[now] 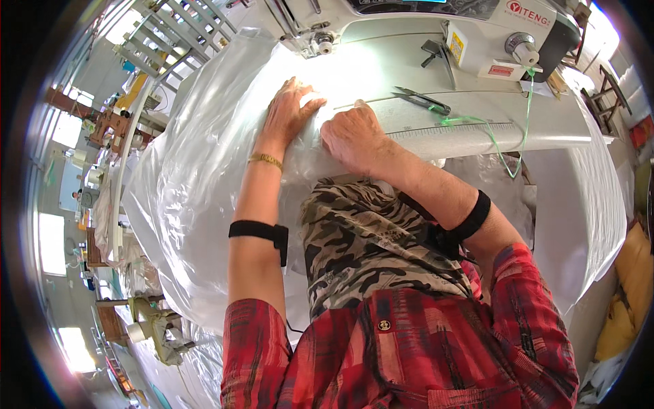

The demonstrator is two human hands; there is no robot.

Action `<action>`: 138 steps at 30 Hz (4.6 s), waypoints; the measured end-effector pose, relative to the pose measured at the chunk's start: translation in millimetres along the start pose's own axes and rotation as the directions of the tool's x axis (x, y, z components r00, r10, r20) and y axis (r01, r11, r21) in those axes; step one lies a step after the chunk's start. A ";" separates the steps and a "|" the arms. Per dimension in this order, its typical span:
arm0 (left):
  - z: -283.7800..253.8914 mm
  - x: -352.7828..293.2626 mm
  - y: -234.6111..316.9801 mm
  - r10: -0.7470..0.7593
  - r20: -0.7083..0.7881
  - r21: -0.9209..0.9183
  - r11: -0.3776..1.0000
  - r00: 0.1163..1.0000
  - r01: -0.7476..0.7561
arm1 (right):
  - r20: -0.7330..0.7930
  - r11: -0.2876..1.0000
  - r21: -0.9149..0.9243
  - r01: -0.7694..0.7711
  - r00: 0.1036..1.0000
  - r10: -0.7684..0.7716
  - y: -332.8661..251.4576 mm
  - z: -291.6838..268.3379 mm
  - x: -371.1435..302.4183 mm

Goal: The recorder uses an industrial sewing machine to join pieces of large white plastic textile sheets.

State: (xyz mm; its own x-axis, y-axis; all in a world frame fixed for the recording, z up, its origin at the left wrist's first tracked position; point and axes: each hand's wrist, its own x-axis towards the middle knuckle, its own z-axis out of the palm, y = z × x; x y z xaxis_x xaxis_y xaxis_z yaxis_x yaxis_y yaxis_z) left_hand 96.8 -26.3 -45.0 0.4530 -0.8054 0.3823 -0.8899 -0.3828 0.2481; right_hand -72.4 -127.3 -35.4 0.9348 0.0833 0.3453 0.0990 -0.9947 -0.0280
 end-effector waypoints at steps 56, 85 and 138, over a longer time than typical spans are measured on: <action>-20.1 -84.5 85.8 0.031 -0.178 -0.088 0.995 0.984 -0.047 | -0.277 0.944 -0.296 0.142 0.933 -0.228 3.4 -9.9 -42.4; -42.3 -50.4 52.1 0.267 0.067 -0.027 0.964 0.961 -0.266 | -0.104 0.983 0.134 0.123 0.988 -0.110 55.7 0.9 6.7; -37.3 -15.8 6.4 0.138 0.115 -0.093 0.987 0.984 -0.128 | 0.064 0.943 0.327 -0.062 0.997 0.043 71.5 0.0 45.6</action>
State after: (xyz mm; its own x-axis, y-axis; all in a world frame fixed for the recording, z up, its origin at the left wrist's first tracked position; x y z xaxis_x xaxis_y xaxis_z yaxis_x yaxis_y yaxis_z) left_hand 86.0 0.9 -16.3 0.3163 -0.8972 0.3081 -0.9317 -0.2327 0.2788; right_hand -22.7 -194.6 -21.6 0.9582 0.0440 0.2827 0.1469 -0.9236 -0.3542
